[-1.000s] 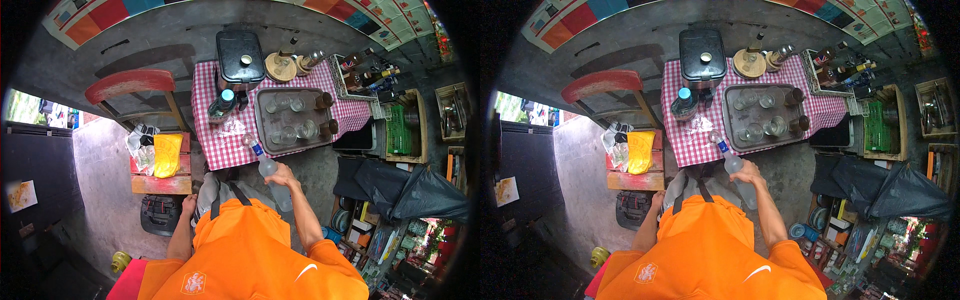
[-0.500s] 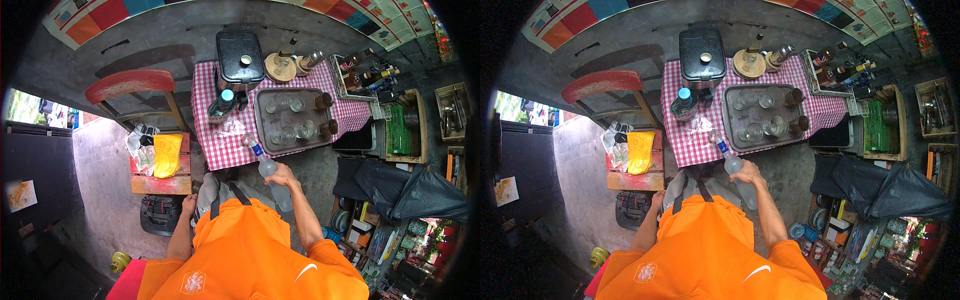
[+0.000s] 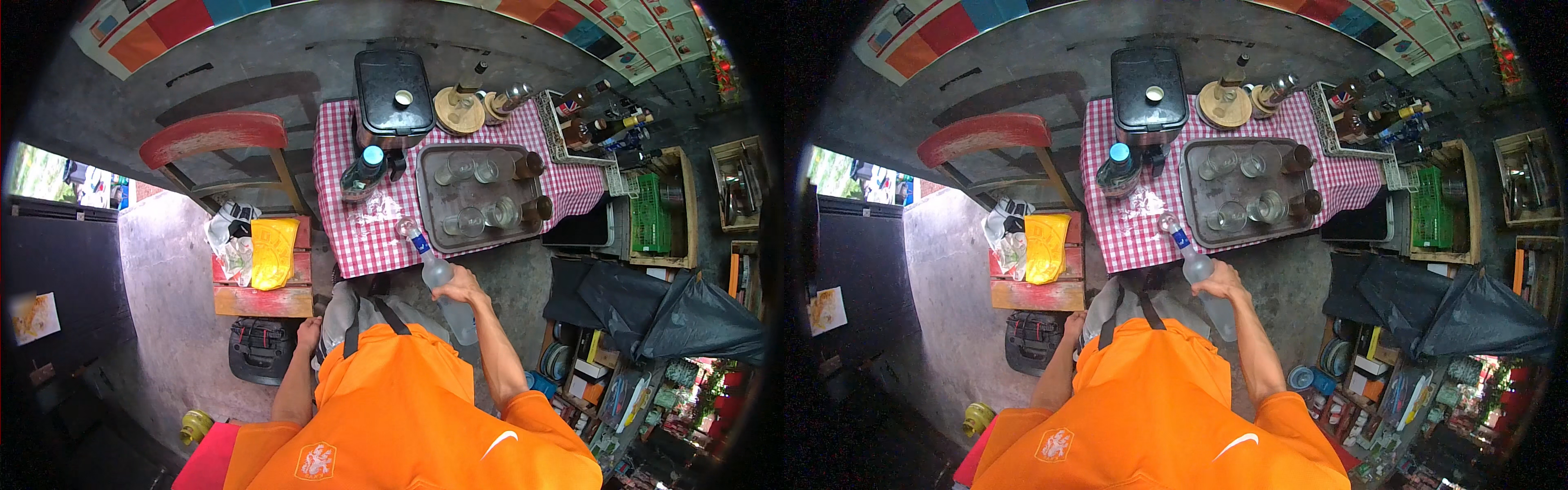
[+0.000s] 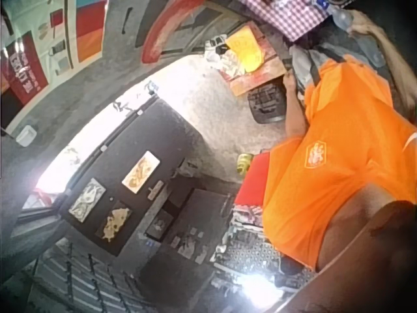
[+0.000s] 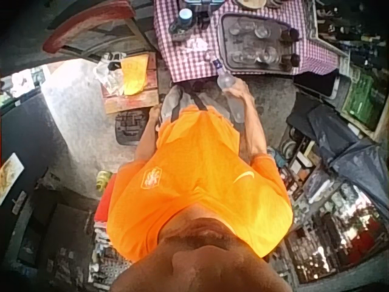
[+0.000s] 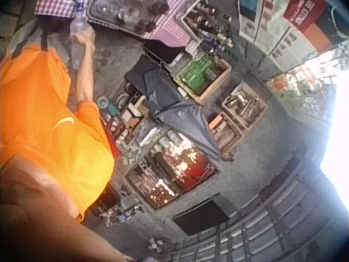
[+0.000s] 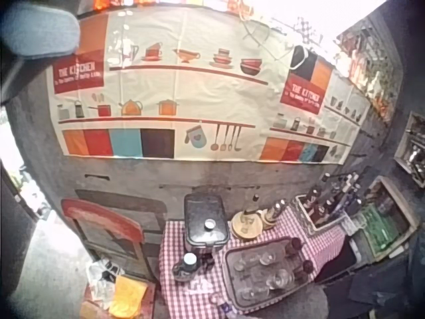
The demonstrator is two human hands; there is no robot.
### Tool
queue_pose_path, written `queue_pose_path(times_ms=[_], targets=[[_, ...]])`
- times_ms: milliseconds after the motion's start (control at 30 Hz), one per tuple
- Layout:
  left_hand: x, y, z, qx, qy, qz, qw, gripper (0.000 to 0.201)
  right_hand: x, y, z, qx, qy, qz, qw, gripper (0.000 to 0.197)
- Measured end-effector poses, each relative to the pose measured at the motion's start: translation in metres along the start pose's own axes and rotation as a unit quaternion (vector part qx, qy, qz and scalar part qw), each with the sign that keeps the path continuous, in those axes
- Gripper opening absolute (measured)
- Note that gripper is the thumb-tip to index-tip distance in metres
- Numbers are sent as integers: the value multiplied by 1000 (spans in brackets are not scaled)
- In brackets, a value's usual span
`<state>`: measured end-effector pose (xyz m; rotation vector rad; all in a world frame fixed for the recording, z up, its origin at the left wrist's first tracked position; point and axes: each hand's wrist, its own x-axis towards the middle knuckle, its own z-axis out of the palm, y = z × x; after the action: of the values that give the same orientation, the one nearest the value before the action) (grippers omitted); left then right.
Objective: Pouring liquid from a bottle into several glasses on a tray.
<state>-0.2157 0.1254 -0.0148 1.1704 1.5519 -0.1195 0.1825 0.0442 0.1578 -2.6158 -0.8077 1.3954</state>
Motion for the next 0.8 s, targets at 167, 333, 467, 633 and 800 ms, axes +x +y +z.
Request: queue_pose_path(times_ms=[167,333,467,633,800], targets=[[0,0,1,5,1,-16,1000,42,4,3,2,-6,12,-3,1000,67],[2,-2,1,1,-1,-18,1000,41,5,1,2,6,8,-4,1000,67],[4,-6,1,7,-1,-27,1000,41,-2,-9,-3,14,2,-2,1000,67],[10,-15,3,-13,-8,-21,1000,41,5,-3,1,12,7,-5,1000,67],[5,-10,2,7,3,-10,1000,39,5,-6,1,10,8,-7,1000,68]])
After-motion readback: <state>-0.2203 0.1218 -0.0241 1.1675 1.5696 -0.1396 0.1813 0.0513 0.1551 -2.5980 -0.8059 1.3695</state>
